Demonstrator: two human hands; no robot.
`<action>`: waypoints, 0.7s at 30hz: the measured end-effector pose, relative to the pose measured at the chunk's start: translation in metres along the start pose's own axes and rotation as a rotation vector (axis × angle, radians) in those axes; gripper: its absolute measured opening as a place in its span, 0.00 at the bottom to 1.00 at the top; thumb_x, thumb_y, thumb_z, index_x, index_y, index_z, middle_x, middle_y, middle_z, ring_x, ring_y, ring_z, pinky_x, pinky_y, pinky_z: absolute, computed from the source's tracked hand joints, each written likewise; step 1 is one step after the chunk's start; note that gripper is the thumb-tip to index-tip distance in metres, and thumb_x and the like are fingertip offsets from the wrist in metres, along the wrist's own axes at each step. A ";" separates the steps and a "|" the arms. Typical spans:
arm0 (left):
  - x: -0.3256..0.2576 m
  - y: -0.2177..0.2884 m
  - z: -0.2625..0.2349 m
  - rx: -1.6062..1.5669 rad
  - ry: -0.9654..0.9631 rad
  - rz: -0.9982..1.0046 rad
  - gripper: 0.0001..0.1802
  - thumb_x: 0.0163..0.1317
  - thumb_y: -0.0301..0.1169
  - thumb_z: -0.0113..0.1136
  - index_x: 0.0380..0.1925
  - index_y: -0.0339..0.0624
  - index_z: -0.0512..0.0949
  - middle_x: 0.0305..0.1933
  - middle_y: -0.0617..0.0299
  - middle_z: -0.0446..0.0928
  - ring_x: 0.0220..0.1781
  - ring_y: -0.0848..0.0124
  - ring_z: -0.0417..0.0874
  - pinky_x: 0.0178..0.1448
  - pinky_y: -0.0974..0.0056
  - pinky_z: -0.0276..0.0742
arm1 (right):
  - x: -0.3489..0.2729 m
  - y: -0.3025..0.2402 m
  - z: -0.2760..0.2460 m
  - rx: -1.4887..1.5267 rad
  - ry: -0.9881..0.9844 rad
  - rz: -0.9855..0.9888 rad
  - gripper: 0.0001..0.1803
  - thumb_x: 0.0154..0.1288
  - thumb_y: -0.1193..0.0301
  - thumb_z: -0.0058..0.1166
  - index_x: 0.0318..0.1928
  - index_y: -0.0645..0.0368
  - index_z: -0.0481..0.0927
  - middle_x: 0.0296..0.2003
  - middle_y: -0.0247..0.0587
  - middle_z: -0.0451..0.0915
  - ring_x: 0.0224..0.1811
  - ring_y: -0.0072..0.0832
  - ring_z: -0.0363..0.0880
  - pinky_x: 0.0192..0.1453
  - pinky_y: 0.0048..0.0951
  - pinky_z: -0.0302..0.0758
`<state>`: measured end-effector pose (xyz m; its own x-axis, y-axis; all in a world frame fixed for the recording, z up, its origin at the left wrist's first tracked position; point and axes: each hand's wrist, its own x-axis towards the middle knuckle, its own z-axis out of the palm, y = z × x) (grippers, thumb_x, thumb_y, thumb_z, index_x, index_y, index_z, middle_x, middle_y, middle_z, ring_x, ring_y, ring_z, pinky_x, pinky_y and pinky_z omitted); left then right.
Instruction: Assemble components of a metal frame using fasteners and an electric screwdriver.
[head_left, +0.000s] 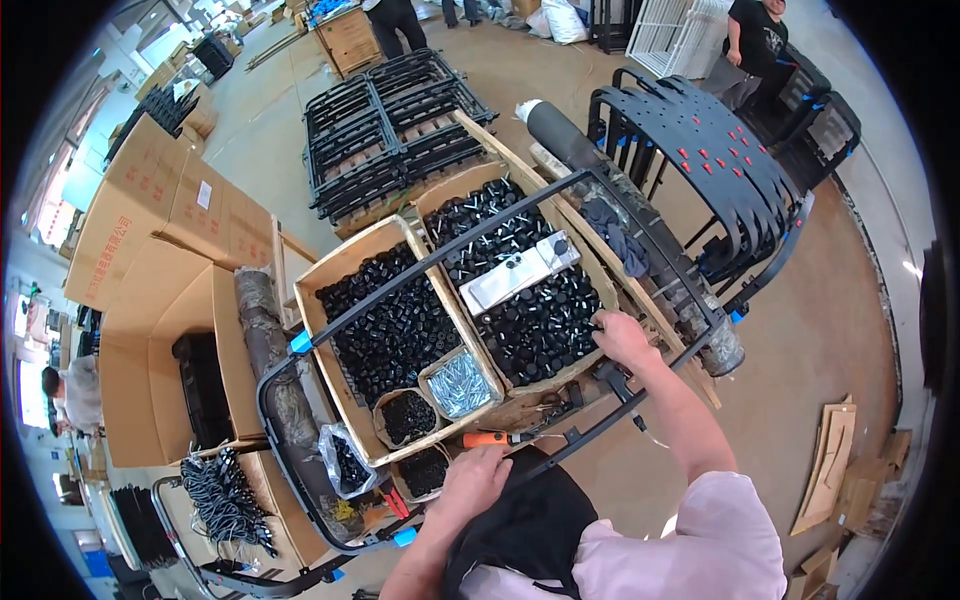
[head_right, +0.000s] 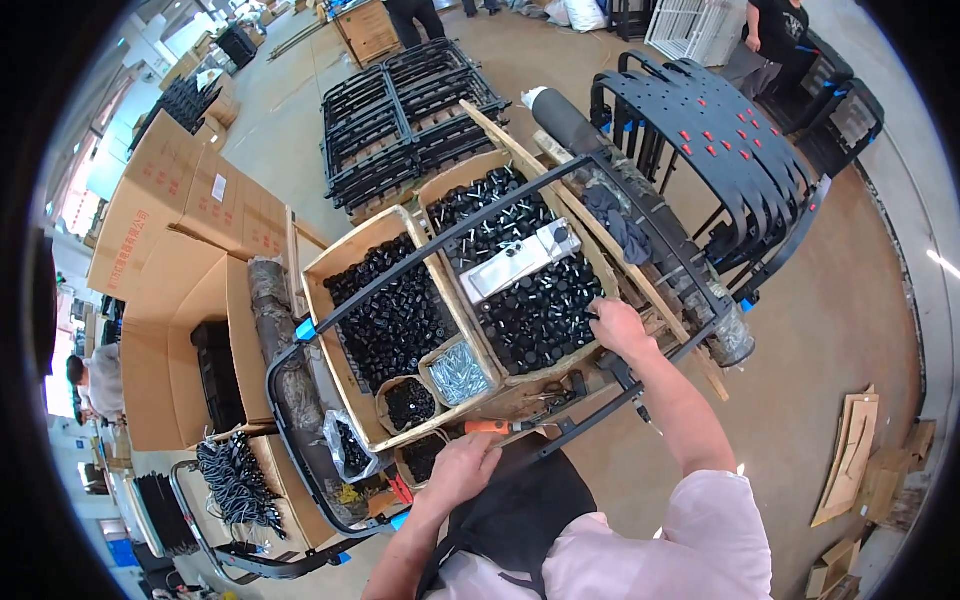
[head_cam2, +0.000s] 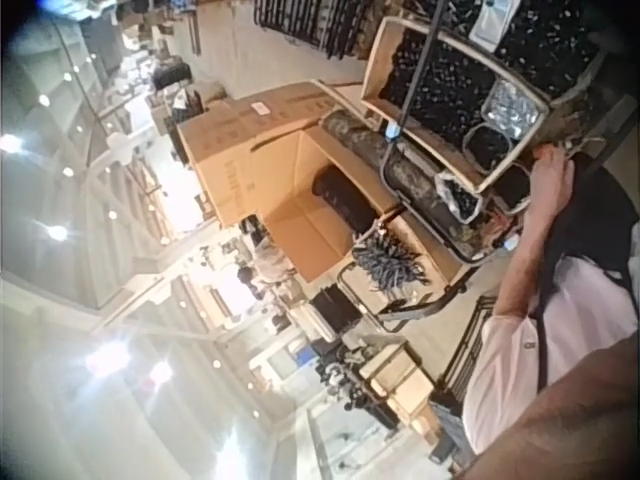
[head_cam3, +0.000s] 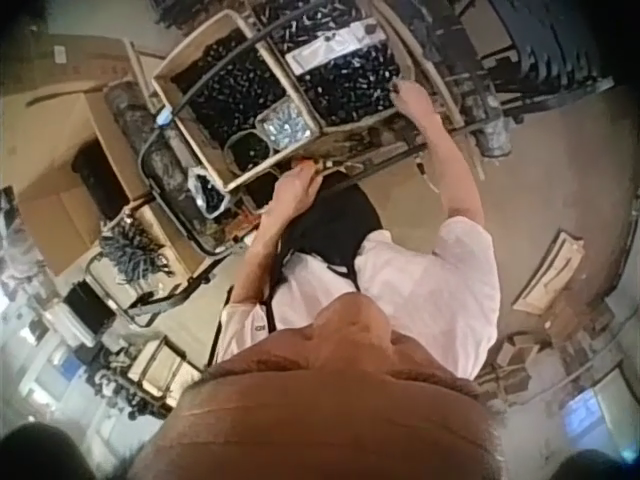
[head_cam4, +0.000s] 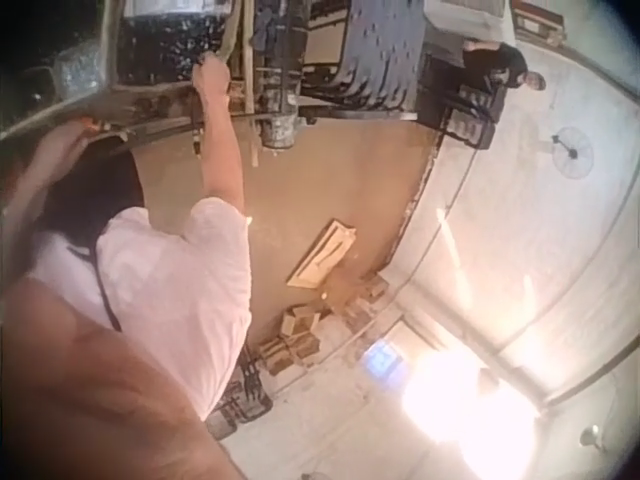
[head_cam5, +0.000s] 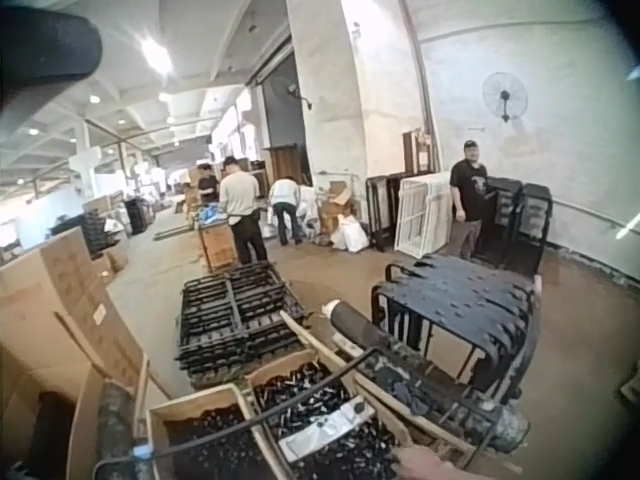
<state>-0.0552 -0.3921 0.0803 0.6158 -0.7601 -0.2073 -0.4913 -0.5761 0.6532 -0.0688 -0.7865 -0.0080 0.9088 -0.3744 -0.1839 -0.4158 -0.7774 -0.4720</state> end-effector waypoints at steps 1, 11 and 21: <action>0.002 0.003 0.001 0.057 0.003 0.023 0.12 0.71 0.35 0.62 0.49 0.41 0.82 0.44 0.48 0.84 0.48 0.47 0.86 0.52 0.47 0.82 | 0.012 0.002 0.004 -0.018 -0.021 0.016 0.15 0.62 0.70 0.61 0.49 0.60 0.86 0.47 0.58 0.86 0.53 0.55 0.85 0.60 0.51 0.80; 0.011 -0.013 -0.001 -0.047 0.080 0.040 0.11 0.70 0.33 0.63 0.47 0.40 0.83 0.42 0.49 0.84 0.45 0.47 0.86 0.50 0.47 0.82 | 0.085 0.020 0.038 -0.268 -0.103 0.091 0.11 0.63 0.77 0.52 0.45 0.65 0.82 0.45 0.65 0.86 0.54 0.57 0.85 0.59 0.52 0.83; 0.120 -0.024 0.025 -0.113 0.010 0.161 0.09 0.71 0.32 0.62 0.47 0.42 0.81 0.43 0.50 0.82 0.50 0.48 0.86 0.53 0.47 0.82 | 0.057 -0.004 0.050 -0.423 -0.355 0.021 0.18 0.69 0.70 0.51 0.58 0.61 0.77 0.62 0.62 0.74 0.57 0.54 0.84 0.63 0.50 0.81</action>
<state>0.0149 -0.4770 0.0217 0.5415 -0.8362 -0.0867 -0.5116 -0.4096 0.7553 -0.0142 -0.7795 -0.0598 0.8254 -0.2552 -0.5036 -0.3445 -0.9344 -0.0911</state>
